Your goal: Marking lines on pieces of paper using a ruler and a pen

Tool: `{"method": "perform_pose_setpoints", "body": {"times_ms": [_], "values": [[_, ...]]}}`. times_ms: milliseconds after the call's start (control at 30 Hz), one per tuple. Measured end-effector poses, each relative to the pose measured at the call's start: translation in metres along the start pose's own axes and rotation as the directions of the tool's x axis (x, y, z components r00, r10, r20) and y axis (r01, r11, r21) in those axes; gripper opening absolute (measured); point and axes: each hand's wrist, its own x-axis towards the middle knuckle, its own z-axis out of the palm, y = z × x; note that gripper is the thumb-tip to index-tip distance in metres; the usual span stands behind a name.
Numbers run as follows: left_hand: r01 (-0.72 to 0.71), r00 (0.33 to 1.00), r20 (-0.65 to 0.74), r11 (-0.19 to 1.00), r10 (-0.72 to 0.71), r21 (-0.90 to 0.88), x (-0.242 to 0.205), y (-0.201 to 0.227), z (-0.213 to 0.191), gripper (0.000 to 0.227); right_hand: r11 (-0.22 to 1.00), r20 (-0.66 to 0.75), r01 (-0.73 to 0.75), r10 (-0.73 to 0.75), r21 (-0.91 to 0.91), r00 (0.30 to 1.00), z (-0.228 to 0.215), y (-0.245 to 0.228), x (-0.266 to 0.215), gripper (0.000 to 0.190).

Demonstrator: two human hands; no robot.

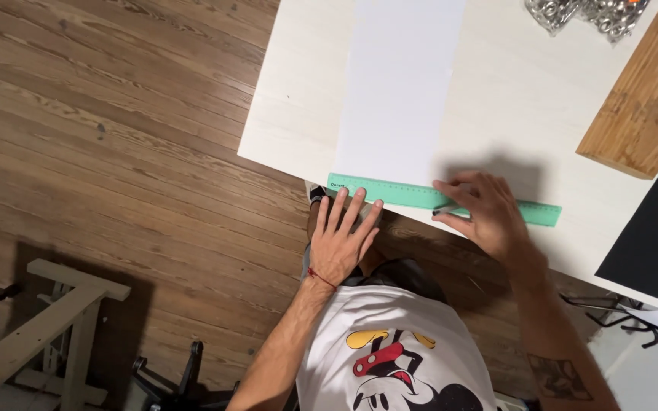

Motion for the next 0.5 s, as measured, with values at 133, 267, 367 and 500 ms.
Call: {"method": "perform_pose_setpoints", "body": {"times_ms": [133,267,367,500], "values": [[-0.002,1.0,0.008,1.0,0.002,-0.009,-0.003,0.0,0.001,0.052,1.0,-0.167,-0.031,0.03,-0.003,0.986,0.029,0.009,-0.032,0.053],[0.005,1.0,0.003,0.998,-0.004,-0.067,-0.002,-0.001,0.002,0.051,0.98,-0.338,-0.044,-0.024,-0.193,0.941,0.062,0.017,-0.058,0.045],[0.01,1.0,0.004,0.995,-0.009,-0.097,0.0,-0.001,0.001,0.05,0.97,-0.376,-0.024,-0.071,-0.241,0.924,0.059,0.014,-0.054,0.039],[-0.008,1.0,0.006,0.995,0.008,-0.102,0.001,-0.005,-0.003,0.049,0.977,-0.389,0.001,-0.085,-0.212,0.917,0.056,0.006,-0.049,0.037]]}}
